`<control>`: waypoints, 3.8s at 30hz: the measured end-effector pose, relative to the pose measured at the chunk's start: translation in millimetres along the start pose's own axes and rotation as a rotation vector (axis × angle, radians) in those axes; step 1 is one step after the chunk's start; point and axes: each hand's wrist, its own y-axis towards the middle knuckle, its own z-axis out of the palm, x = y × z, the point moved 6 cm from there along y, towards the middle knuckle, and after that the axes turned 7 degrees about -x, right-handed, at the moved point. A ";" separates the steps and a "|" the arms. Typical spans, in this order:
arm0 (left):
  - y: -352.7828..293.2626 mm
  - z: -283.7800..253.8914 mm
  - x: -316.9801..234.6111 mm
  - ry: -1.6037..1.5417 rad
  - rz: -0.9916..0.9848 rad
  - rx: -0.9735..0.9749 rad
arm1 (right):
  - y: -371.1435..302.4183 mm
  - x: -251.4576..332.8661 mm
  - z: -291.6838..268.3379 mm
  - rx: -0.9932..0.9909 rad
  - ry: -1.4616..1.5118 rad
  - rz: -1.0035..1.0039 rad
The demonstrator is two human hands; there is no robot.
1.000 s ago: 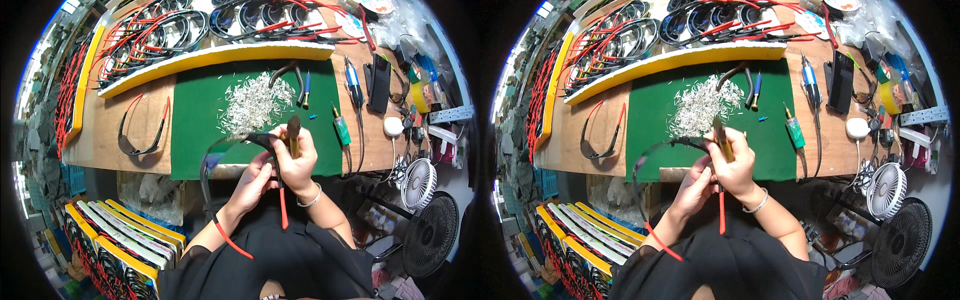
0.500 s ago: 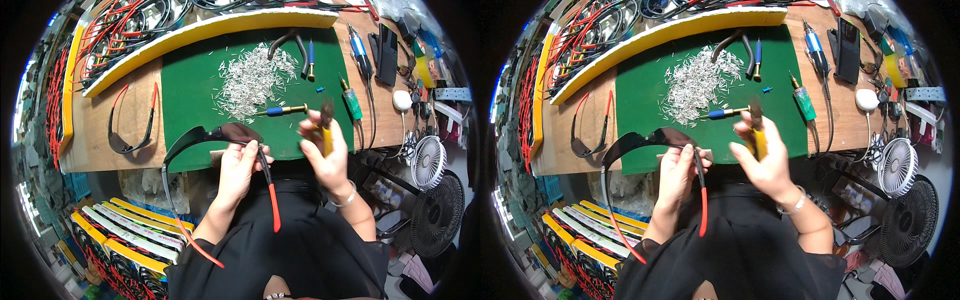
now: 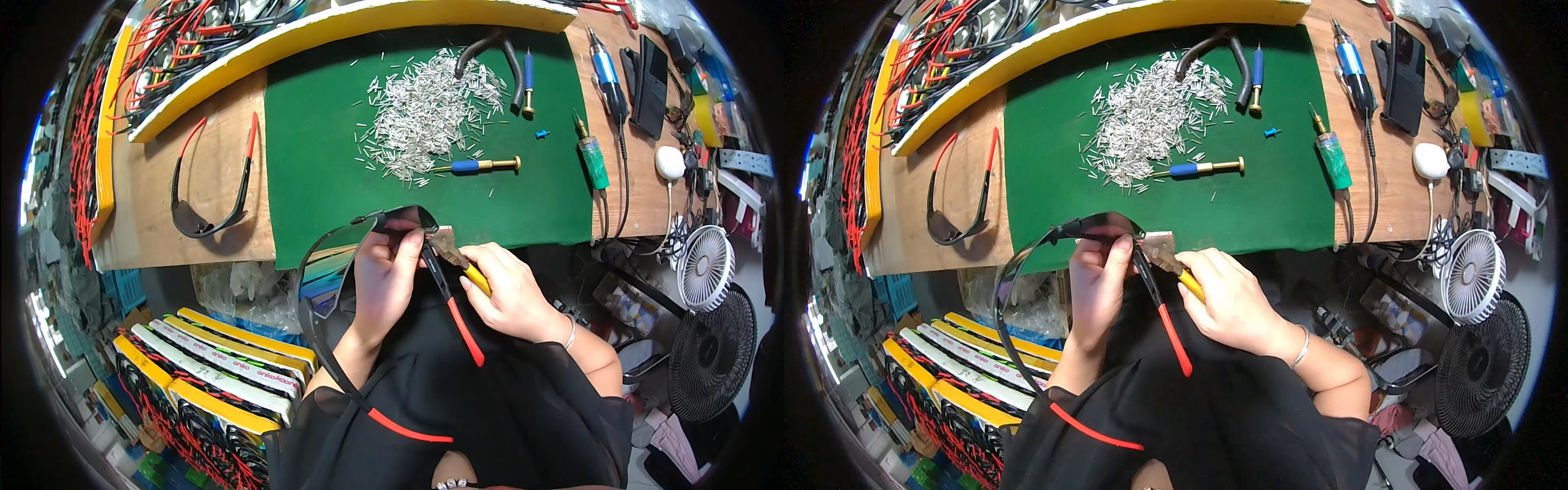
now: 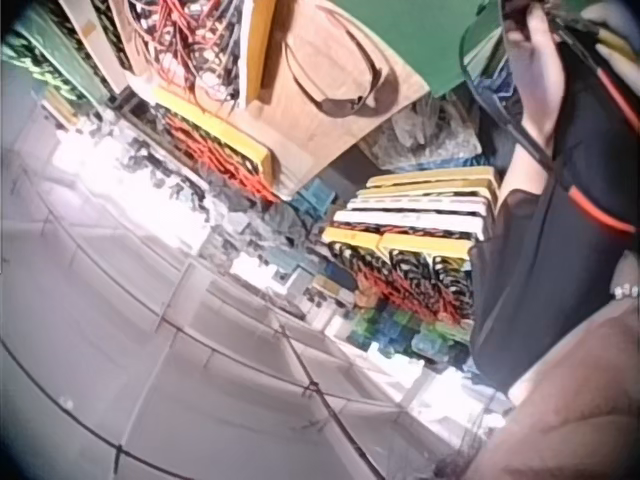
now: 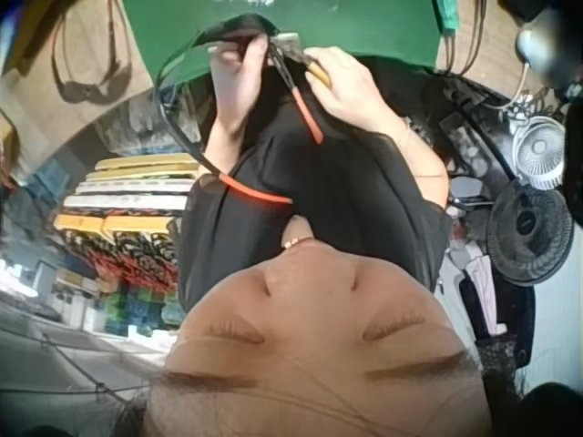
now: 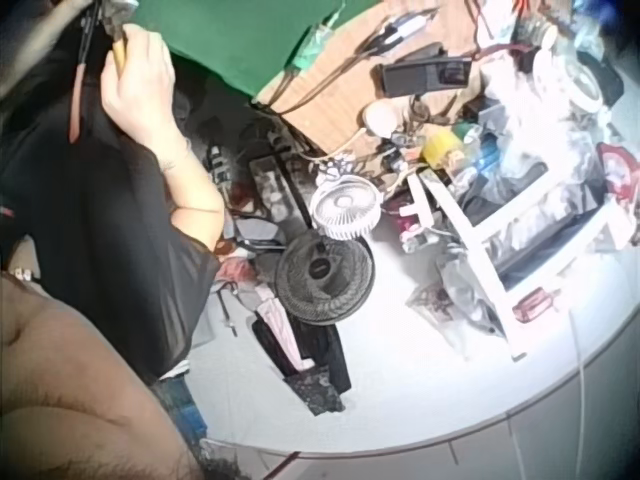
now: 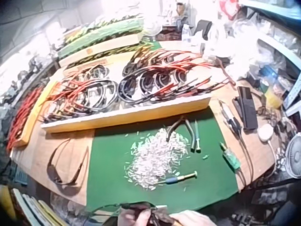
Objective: The person assembles sunglasses by inserting small metal pins into the frame using a screwdriver and pliers. They repeatedly pick up frames, insert pins, and test the fit, working at a cluttered workbench with tools and parts.
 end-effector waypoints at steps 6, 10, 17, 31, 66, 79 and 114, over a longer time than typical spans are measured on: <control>-6.6 5.8 -3.7 -0.111 -0.047 -0.019 | -1.0 0.9 -1.6 0.022 -0.001 -0.019; -1.4 -0.4 3.2 0.107 -0.103 0.067 | -1.4 -2.8 -1.8 0.081 0.027 0.024; -2.9 -8.0 23.3 -0.136 -0.233 0.115 | -5.2 -8.4 -3.1 0.206 0.162 0.143; -5.8 -0.3 8.7 0.050 -0.278 0.298 | -21.5 -3.7 -5.4 0.159 -0.070 -0.024; 2.8 7.2 -13.4 0.025 0.092 0.506 | -8.9 -8.3 -14.3 0.438 0.091 0.115; 8.5 9.7 -5.8 0.135 -0.476 0.517 | -8.2 13.5 -23.5 0.189 -0.321 -0.242; -5.8 -1.5 -12.3 -0.040 -0.201 0.426 | -15.3 -10.2 -9.1 0.566 0.178 0.167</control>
